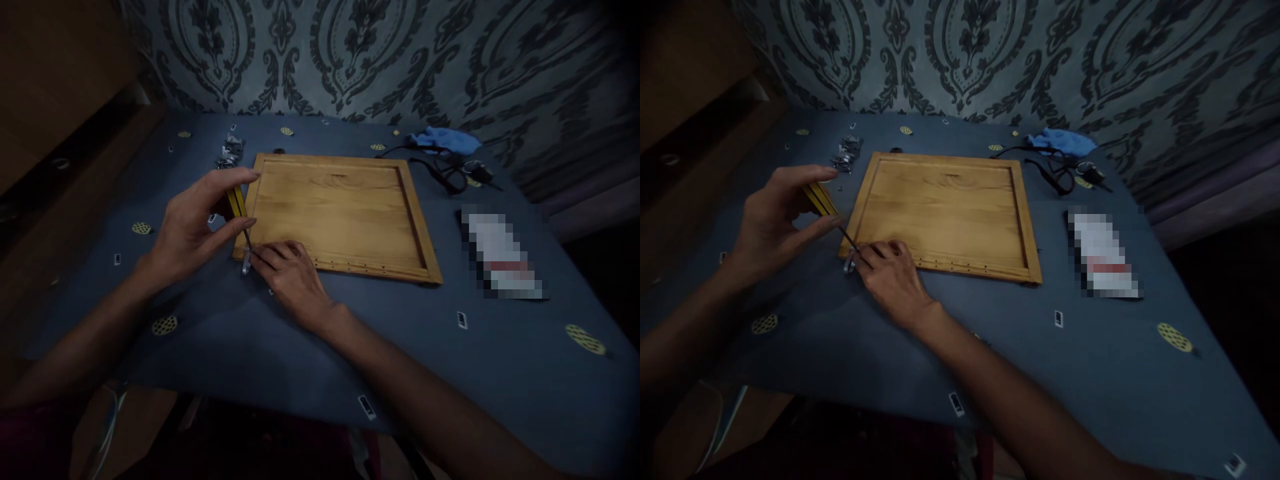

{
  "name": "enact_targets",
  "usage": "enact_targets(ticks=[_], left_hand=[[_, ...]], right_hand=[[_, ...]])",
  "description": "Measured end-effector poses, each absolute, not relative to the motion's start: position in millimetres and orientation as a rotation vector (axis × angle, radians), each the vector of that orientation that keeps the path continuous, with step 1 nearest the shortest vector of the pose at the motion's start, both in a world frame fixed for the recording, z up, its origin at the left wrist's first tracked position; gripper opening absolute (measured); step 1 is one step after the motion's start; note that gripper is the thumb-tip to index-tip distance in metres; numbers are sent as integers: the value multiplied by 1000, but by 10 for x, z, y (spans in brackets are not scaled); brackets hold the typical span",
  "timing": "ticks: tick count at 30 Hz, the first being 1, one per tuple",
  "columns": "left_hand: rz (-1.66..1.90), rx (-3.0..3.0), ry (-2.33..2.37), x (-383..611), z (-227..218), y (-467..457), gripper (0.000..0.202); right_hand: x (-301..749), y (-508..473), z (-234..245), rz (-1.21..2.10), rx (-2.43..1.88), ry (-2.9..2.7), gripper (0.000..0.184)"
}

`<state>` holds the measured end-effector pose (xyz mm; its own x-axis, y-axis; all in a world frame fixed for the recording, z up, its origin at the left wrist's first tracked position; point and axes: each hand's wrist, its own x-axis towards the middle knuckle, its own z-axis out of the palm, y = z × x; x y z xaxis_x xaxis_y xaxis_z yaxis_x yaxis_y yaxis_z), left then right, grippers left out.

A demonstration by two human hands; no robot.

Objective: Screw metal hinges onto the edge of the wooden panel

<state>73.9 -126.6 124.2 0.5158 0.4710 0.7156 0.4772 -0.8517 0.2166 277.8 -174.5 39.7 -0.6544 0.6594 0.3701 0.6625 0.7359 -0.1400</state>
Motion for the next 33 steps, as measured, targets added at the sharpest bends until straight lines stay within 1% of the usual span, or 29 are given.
enact_targets(ticks=[4, 7, 12, 15, 18, 20, 27, 33], left_hand=[[-1243, -2827, -926, 728, 1252, -1312, 50], [-1210, -2902, -835, 710, 1264, -1314, 52], [-1109, -2910, -756, 681, 1255, -1291, 46], [-1190, -2955, -835, 674, 1222, -1289, 48], [-1414, -3005, -887, 668, 1198, -1279, 55], [-1481, -2997, -890, 665, 1199, -1274, 56], [-1229, -2977, -968, 675, 1234, -1317, 48], [-1218, -2945, -1006, 688, 1237, -1334, 50]], right_hand=[[2780, -1752, 420, -13, -1019, -2552, 34], [2783, -1751, 426, -41, -993, -2555, 33], [2785, -1748, 415, -86, -966, -2530, 31], [2785, -1746, 406, -97, -969, -2530, 30], [2787, -1743, 393, -96, -963, -2530, 30], [2787, -1740, 380, -107, -955, -2521, 31], [2784, -1736, 375, -89, -969, -2530, 32], [2793, -1745, 398, -104, -980, -2549, 33]])
